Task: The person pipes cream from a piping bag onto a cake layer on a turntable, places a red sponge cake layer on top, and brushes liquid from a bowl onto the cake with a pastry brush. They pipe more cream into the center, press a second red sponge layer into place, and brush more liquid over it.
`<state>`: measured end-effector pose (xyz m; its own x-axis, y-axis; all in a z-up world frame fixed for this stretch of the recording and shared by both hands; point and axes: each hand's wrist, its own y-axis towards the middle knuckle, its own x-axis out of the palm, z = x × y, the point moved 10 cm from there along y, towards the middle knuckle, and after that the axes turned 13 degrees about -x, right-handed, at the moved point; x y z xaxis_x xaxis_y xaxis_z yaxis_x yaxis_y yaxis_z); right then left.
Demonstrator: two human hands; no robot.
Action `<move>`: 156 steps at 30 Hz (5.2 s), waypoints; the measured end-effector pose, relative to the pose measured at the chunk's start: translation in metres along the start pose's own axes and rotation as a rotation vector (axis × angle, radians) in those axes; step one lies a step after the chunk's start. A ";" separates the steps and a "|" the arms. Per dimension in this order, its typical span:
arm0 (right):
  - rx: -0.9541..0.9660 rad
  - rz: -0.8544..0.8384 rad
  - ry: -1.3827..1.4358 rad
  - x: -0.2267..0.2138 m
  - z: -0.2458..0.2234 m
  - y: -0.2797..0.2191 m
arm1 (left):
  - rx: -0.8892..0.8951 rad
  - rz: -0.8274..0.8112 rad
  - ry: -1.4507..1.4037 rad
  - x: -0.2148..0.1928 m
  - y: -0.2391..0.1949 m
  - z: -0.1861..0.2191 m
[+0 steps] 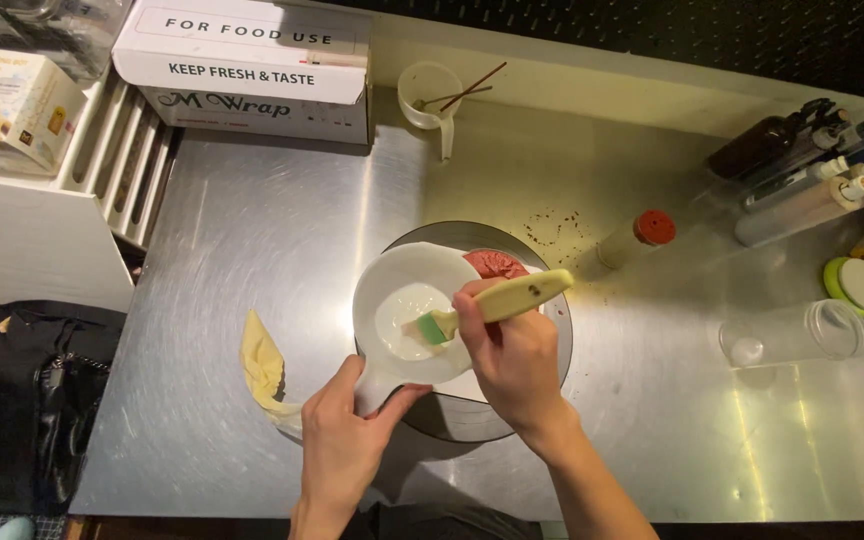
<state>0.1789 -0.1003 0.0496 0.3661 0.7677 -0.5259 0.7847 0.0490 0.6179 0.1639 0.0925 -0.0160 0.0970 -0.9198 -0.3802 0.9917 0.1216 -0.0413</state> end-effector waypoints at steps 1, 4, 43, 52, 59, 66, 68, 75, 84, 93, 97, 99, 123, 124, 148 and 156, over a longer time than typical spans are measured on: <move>0.001 -0.002 0.001 -0.002 -0.001 -0.002 | -0.002 0.000 0.000 0.001 -0.001 -0.001; -0.030 0.160 -0.057 -0.031 -0.004 -0.003 | -0.094 -0.033 0.017 0.008 0.000 -0.009; 0.334 0.143 0.219 -0.062 0.123 -0.032 | -0.264 0.151 0.026 -0.046 0.009 -0.057; 0.341 0.021 0.226 -0.068 0.148 -0.016 | -0.360 0.153 0.019 -0.042 0.005 -0.063; 0.255 -0.126 0.025 -0.077 0.137 0.005 | -0.264 0.095 0.004 -0.029 0.005 -0.040; 0.202 0.094 0.565 -0.063 0.075 0.022 | -0.241 0.004 0.102 0.001 0.005 -0.019; 0.143 -0.007 0.465 -0.038 0.056 0.023 | -0.187 -0.011 0.092 0.008 0.002 -0.014; -0.042 -0.126 0.101 -0.037 0.022 0.028 | 0.103 0.017 -0.009 0.013 -0.010 0.010; 0.296 0.389 0.631 -0.101 0.124 0.009 | -0.205 -0.025 0.026 0.003 0.003 -0.021; 0.505 0.029 0.461 -0.055 0.205 -0.039 | -0.329 0.074 0.026 -0.025 0.006 -0.044; 0.424 -0.080 0.353 -0.056 0.194 -0.029 | -0.350 0.076 0.020 -0.027 0.007 -0.047; 0.350 -0.145 0.250 -0.060 0.181 -0.017 | -0.380 0.079 0.009 -0.027 0.007 -0.051; 0.364 0.304 0.592 -0.206 0.149 -0.094 | -0.346 -0.653 0.004 0.149 -0.134 -0.032; 0.358 0.294 0.596 -0.208 0.160 -0.123 | -0.346 -0.644 -0.002 0.170 -0.141 -0.038; 0.899 0.614 0.101 -0.253 0.456 -0.534 | 0.158 -0.442 0.280 0.304 -0.183 -0.072; -0.017 0.018 -0.144 -0.121 0.087 -0.139 | 0.525 0.137 0.481 0.077 -0.062 0.062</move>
<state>0.0690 -0.2555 -0.0240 0.4487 0.6690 -0.5925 0.7696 0.0478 0.6367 0.1153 -0.0085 0.0146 0.2952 -0.6282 -0.7199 0.8949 -0.0822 0.4387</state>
